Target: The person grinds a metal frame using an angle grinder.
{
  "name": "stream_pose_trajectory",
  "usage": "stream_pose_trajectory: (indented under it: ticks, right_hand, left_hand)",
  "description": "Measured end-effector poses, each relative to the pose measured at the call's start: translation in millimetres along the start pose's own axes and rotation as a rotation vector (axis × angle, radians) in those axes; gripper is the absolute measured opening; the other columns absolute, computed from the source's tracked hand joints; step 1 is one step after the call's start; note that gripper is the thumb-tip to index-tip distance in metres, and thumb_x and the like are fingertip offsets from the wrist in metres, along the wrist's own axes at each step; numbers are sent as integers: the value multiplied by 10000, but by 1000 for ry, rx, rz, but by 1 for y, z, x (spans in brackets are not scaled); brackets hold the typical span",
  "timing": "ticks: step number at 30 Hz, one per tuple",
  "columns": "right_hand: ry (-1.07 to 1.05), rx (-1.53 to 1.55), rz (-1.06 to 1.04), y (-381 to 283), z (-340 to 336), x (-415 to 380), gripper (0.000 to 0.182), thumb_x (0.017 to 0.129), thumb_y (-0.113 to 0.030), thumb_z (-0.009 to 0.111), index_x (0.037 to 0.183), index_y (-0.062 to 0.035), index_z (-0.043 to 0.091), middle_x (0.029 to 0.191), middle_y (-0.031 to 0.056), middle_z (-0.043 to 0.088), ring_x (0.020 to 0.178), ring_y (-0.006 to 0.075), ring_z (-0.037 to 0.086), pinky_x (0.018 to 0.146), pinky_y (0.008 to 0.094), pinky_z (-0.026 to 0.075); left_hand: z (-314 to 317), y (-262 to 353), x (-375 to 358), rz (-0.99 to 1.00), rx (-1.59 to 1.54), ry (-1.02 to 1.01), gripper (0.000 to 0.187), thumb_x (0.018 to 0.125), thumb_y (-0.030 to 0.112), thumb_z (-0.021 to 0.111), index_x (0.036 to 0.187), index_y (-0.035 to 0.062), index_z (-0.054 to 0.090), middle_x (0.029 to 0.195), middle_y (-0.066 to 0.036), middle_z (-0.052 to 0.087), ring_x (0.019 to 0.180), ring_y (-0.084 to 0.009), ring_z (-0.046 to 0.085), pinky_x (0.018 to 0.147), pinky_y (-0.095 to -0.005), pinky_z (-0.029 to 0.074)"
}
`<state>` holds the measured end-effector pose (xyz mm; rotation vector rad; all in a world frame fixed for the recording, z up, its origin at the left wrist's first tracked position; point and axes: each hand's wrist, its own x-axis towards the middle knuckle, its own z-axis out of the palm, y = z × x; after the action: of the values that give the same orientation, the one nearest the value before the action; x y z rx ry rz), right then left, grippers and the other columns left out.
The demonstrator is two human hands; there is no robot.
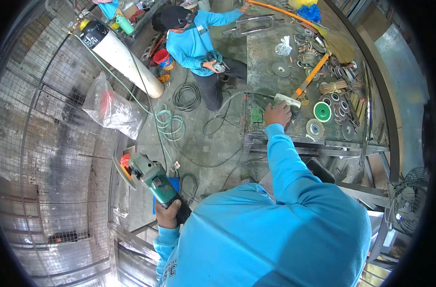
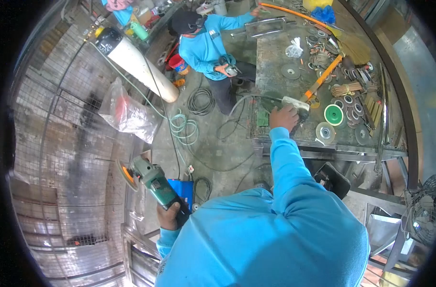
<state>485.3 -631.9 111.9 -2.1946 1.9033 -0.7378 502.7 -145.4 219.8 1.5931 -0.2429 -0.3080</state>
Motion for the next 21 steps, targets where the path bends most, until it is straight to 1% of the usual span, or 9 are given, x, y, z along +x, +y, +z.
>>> stream_pose_trajectory:
  ticks: [3, 4, 6, 8, 9, 11, 13, 17, 21]
  right_hand:
    - [-128, 105, -387, 7, -18, -21, 670, 863, -451, 688, 1286, 27, 486, 1178, 248, 563, 1118, 422, 558, 930, 520, 480]
    - [-205, 71, -388, 2, -25, -28, 639, 855, -453, 689, 1251, 11, 498, 1172, 239, 571, 1116, 417, 563, 927, 517, 482]
    - [-362, 13, -399, -9, -34, -42, 580, 840, -458, 690, 1181, -20, 523, 1158, 222, 588, 1113, 408, 573, 919, 511, 486]
    - [-445, -21, -381, 4, -6, -36, 625, 843, -475, 684, 1223, -6, 519, 1164, 233, 610, 1118, 409, 586, 947, 504, 483]
    - [-493, -18, -401, -2, 8, -34, 648, 845, -483, 680, 1244, 1, 517, 1167, 239, 621, 1121, 410, 593, 961, 500, 482]
    - [-624, 57, -428, -7, 6, -27, 720, 857, -491, 662, 1332, 20, 485, 1217, 257, 632, 1142, 400, 605, 997, 476, 478]
    - [-717, 316, -329, -1, -3, -15, 680, 889, -433, 644, 1366, 28, 498, 1266, 248, 624, 1138, 395, 611, 999, 435, 479]
    - [-973, 922, -543, -26, -129, -5, 530, 940, -318, 604, 1359, 1, 550, 1266, 219, 640, 1131, 341, 629, 980, 381, 477]
    - [-1243, 997, -705, -43, -210, -3, 476, 931, -258, 619, 1344, -26, 577, 1226, 194, 667, 1091, 263, 644, 943, 374, 489]
  left_hand:
    - [15, 5, 12, -77, 16, -68, 574, 761, 291, 825, 1152, -21, 543, 880, -132, 671, 726, -238, 679, 668, -357, 578]
    - [27, 17, 14, -189, 25, -102, 568, 726, 267, 801, 1185, 18, 576, 969, -61, 646, 844, -177, 613, 776, -321, 518]
    - [58, 39, 18, -236, -21, -178, 521, 737, 268, 791, 1156, 25, 597, 950, -62, 652, 834, -178, 618, 767, -325, 519]
    - [69, 24, 22, -193, -11, -222, 449, 750, 268, 777, 1103, 36, 626, 931, -65, 655, 823, -175, 621, 749, -331, 518]
    - [70, 34, 26, -221, 168, -296, 464, 745, 298, 785, 1088, 27, 629, 941, -77, 654, 844, -185, 621, 763, -341, 512]
    - [73, 19, 29, -103, 281, -305, 520, 723, 327, 800, 1094, 10, 619, 937, -94, 651, 861, -205, 621, 786, -356, 506]
    - [77, 29, 27, -93, 342, -298, 557, 705, 337, 810, 1100, -4, 617, 938, -109, 654, 870, -215, 623, 801, -362, 504]
    - [69, 57, 14, -220, 472, -456, 618, 680, 329, 817, 1141, -26, 607, 936, -129, 665, 869, -227, 634, 821, -365, 505]
    - [56, 83, -28, -341, 610, -554, 670, 676, 337, 805, 1193, -32, 588, 961, -173, 683, 884, -264, 666, 826, -380, 513]
